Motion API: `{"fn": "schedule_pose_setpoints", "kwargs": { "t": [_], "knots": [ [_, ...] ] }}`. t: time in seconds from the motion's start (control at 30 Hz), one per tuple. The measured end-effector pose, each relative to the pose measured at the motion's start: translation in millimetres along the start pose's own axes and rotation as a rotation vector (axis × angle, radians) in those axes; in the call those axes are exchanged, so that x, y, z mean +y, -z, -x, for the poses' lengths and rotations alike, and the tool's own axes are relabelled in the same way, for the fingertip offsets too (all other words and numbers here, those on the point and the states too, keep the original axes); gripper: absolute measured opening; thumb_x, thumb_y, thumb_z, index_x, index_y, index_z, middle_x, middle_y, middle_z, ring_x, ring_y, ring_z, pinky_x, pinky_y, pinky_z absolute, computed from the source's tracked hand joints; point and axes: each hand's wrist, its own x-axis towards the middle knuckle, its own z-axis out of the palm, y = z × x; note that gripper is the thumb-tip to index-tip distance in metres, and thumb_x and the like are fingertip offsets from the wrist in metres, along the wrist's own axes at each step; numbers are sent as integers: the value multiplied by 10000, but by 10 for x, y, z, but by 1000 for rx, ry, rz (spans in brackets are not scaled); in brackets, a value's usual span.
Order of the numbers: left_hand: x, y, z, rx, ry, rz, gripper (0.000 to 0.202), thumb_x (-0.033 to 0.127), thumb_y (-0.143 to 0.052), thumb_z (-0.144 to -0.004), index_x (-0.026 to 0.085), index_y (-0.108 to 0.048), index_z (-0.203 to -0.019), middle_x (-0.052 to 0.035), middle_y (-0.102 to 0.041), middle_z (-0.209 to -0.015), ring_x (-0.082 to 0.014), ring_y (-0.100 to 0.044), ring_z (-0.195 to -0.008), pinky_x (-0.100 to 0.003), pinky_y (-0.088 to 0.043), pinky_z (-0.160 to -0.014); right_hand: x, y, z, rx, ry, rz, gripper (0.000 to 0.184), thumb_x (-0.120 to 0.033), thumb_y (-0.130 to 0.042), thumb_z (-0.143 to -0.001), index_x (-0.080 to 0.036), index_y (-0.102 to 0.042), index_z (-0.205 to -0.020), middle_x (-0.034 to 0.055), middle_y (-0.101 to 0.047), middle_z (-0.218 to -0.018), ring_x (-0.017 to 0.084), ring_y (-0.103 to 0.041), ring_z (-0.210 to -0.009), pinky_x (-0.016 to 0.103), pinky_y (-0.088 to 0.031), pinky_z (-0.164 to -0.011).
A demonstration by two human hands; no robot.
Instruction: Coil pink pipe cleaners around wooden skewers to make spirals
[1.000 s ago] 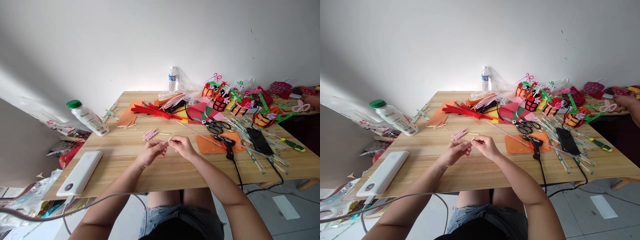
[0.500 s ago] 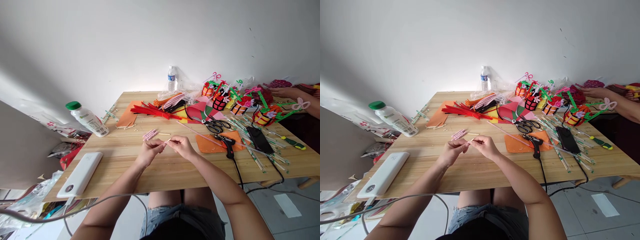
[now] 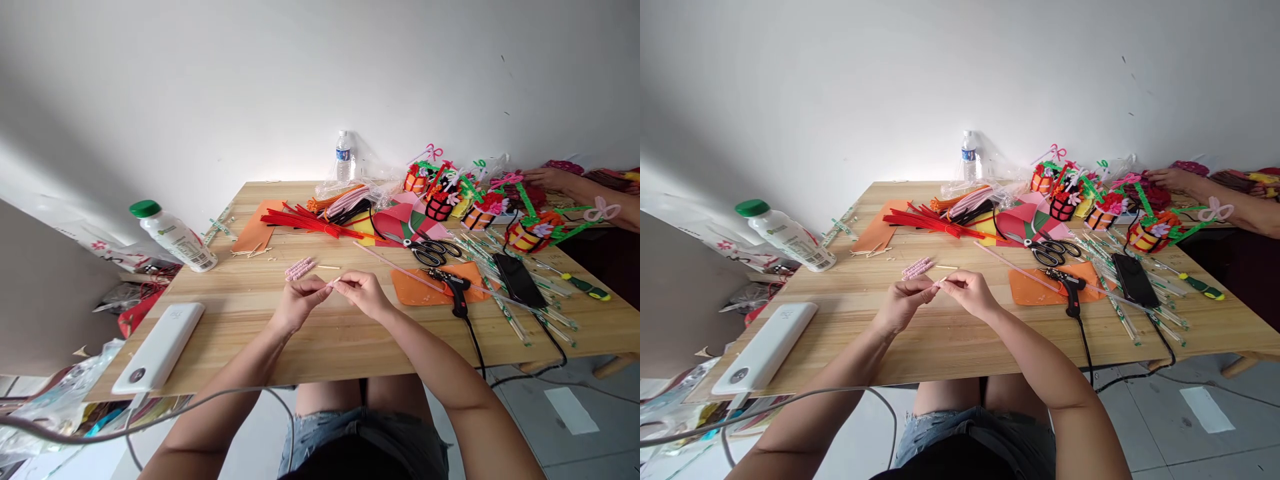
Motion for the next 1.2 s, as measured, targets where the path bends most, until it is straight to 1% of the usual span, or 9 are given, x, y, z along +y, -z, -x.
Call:
{"fn": "schedule_pose_setpoints", "kwargs": {
  "t": [0.07,0.27,0.5,0.7,0.77,0.9,0.97,1.07,1.2],
  "knots": [
    [9,-9,4,-3,9,16,217,358,-781,-666,158,-710,-618,4,-552,-586,-107,-472,-579,-254,-362,-566,-9,7,0,-2,4,-9,304,-434,-680,-752,-132,-707,-776,41,-653,-707,87,-477,-511,210,-335,-429],
    [46,-9,7,-219,404,362,406,482,-765,-645,82,-702,-683,-49,-584,-556,-113,-503,-494,-246,-352,-490,-21,9,12,-25,11,-35,300,-436,-686,-742,-136,-686,-737,39,-650,-703,95,-495,-518,219,-352,-443],
    [13,6,-7,-49,88,66,273,384,-792,-643,137,-691,-585,-1,-525,-563,-94,-440,-547,-242,-334,-523,14,-5,3,-3,0,16,278,-407,-675,-760,-137,-726,-798,63,-686,-782,92,-493,-529,208,-332,-426],
    [9,-45,48,144,-189,-221,189,394,-760,-685,206,-736,-685,-31,-580,-673,-143,-472,-633,-279,-388,-594,-1,10,1,8,4,10,322,-454,-679,-754,-138,-724,-801,51,-666,-732,102,-499,-539,214,-346,-434],
    [33,-47,50,78,-117,-142,238,423,-751,-687,187,-716,-683,-31,-584,-660,-145,-487,-637,-278,-403,-605,-13,17,6,-1,14,-4,320,-456,-681,-751,-139,-714,-784,43,-652,-718,96,-490,-528,214,-343,-430],
    [79,-17,27,-234,313,260,447,567,-691,-681,121,-699,-705,-50,-588,-596,-141,-516,-542,-267,-382,-516,-27,23,21,-29,17,-35,297,-436,-686,-751,-139,-687,-744,31,-632,-698,79,-460,-491,213,-327,-416],
    [81,0,18,-329,441,395,425,528,-699,-690,103,-695,-691,-45,-562,-546,-120,-485,-480,-253,-338,-478,-27,20,26,-25,14,-40,289,-428,-689,-750,-140,-693,-755,33,-637,-704,84,-470,-500,216,-336,-425],
    [58,17,16,-260,387,372,308,406,-755,-679,105,-692,-679,-25,-539,-529,-98,-450,-489,-240,-307,-487,-19,11,24,-20,4,-47,301,-438,-698,-739,-141,-715,-787,46,-661,-741,98,-504,-535,223,-364,-446],
    [30,13,17,-85,78,-12,254,389,-762,-684,144,-708,-641,-17,-549,-603,-110,-451,-564,-256,-337,-538,0,12,4,-6,-12,-37,330,-459,-689,-740,-136,-728,-802,48,-663,-721,100,-505,-533,218,-366,-439]
  ]
}}
